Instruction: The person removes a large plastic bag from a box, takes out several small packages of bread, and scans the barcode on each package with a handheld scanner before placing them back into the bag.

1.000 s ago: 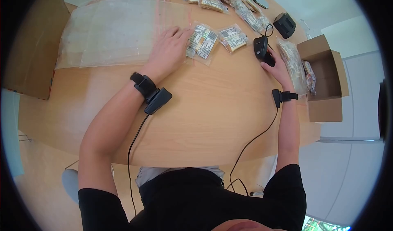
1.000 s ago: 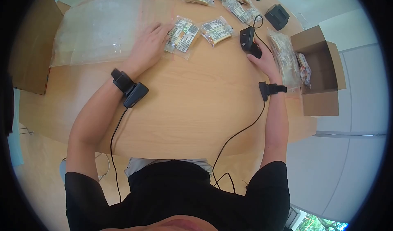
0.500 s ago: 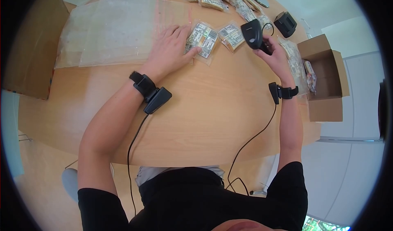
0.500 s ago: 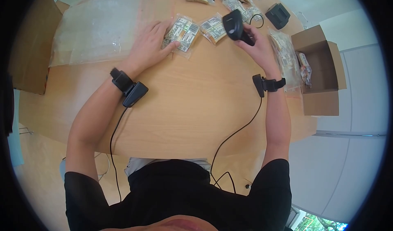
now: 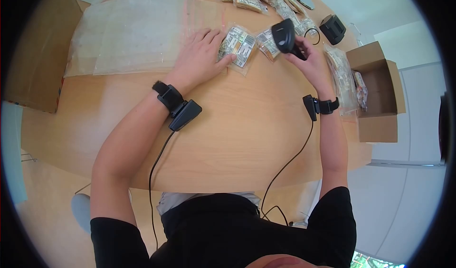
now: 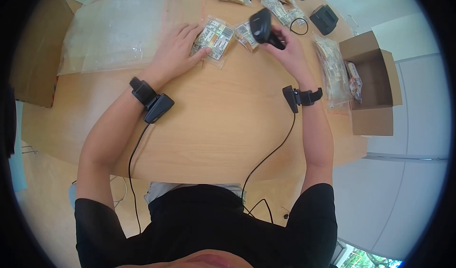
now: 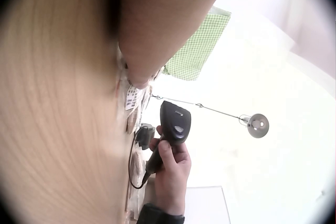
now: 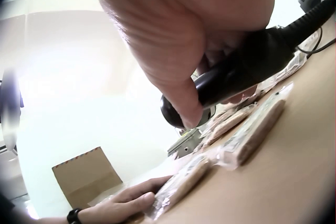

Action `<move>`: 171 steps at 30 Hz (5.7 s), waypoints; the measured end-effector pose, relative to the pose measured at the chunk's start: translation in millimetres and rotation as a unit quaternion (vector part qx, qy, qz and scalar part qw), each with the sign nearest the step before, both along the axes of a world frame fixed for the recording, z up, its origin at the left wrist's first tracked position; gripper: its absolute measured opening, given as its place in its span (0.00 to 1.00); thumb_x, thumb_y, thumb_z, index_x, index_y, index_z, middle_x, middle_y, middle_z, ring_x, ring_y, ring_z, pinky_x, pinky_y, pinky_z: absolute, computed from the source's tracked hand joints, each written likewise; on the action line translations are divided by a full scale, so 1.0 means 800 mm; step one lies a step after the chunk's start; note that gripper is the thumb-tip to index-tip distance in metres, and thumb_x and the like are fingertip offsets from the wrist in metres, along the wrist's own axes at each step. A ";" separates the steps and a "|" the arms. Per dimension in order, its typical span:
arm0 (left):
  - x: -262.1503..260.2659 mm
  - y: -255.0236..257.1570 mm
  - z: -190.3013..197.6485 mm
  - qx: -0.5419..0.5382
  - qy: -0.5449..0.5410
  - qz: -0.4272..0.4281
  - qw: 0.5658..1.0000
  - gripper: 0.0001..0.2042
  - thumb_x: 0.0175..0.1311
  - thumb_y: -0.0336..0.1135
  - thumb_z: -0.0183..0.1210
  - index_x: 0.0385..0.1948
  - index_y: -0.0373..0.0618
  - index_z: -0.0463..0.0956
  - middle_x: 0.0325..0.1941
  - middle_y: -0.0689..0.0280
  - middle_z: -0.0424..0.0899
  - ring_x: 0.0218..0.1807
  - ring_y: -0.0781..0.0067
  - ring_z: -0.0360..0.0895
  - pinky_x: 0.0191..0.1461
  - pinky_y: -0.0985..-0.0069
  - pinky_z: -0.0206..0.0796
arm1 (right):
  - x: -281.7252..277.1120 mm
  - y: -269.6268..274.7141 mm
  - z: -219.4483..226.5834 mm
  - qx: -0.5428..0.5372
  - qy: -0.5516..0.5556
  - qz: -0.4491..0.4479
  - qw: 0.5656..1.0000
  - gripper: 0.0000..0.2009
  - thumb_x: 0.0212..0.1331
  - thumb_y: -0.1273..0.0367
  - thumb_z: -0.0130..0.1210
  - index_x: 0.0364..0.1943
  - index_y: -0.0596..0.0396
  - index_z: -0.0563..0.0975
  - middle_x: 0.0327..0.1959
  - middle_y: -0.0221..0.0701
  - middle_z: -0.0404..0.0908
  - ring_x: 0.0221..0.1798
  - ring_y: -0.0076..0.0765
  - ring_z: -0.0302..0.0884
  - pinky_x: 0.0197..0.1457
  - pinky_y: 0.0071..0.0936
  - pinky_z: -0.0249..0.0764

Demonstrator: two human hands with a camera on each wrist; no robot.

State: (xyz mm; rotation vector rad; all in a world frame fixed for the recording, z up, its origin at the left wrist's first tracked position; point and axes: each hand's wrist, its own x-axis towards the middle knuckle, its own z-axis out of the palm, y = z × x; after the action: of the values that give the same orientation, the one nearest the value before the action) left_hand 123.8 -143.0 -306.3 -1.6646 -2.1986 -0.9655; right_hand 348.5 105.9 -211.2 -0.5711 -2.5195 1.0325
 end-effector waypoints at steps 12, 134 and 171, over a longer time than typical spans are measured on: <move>0.003 -0.005 0.004 -0.015 0.007 -0.047 0.999 0.33 0.77 0.57 0.57 0.72 0.37 0.69 0.75 0.50 0.72 0.77 0.48 0.65 0.81 0.55 0.56 | 0.069 0.120 -0.062 0.101 -0.083 -0.159 0.979 0.37 0.57 0.65 0.71 0.70 0.68 0.72 0.67 0.48 0.80 0.69 0.44 0.79 0.74 0.36 0.72; -0.005 0.011 0.001 0.065 -0.068 0.084 0.992 0.40 0.79 0.62 0.50 0.77 0.33 0.59 0.82 0.42 0.61 0.83 0.40 0.57 0.84 0.50 0.50 | -0.216 -0.070 -0.073 0.028 -0.019 0.341 0.939 0.33 0.73 0.67 0.57 0.80 0.56 0.61 0.81 0.39 0.67 0.80 0.41 0.65 0.84 0.37 0.58; -0.011 0.010 0.003 0.012 0.005 0.006 1.000 0.24 0.75 0.42 0.61 0.64 0.34 0.76 0.71 0.45 0.77 0.75 0.44 0.70 0.81 0.53 0.56 | -0.042 0.099 -0.085 0.023 -0.008 -0.083 0.996 0.40 0.58 0.54 0.76 0.69 0.66 0.75 0.55 0.46 0.86 0.57 0.41 0.84 0.61 0.33 0.79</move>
State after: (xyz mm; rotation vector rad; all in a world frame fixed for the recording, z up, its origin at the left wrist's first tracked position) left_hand 114.6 -135.0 -303.7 -1.6414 -2.1778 -0.9746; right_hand 315.2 185.2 -279.5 -0.7640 -2.4539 0.9117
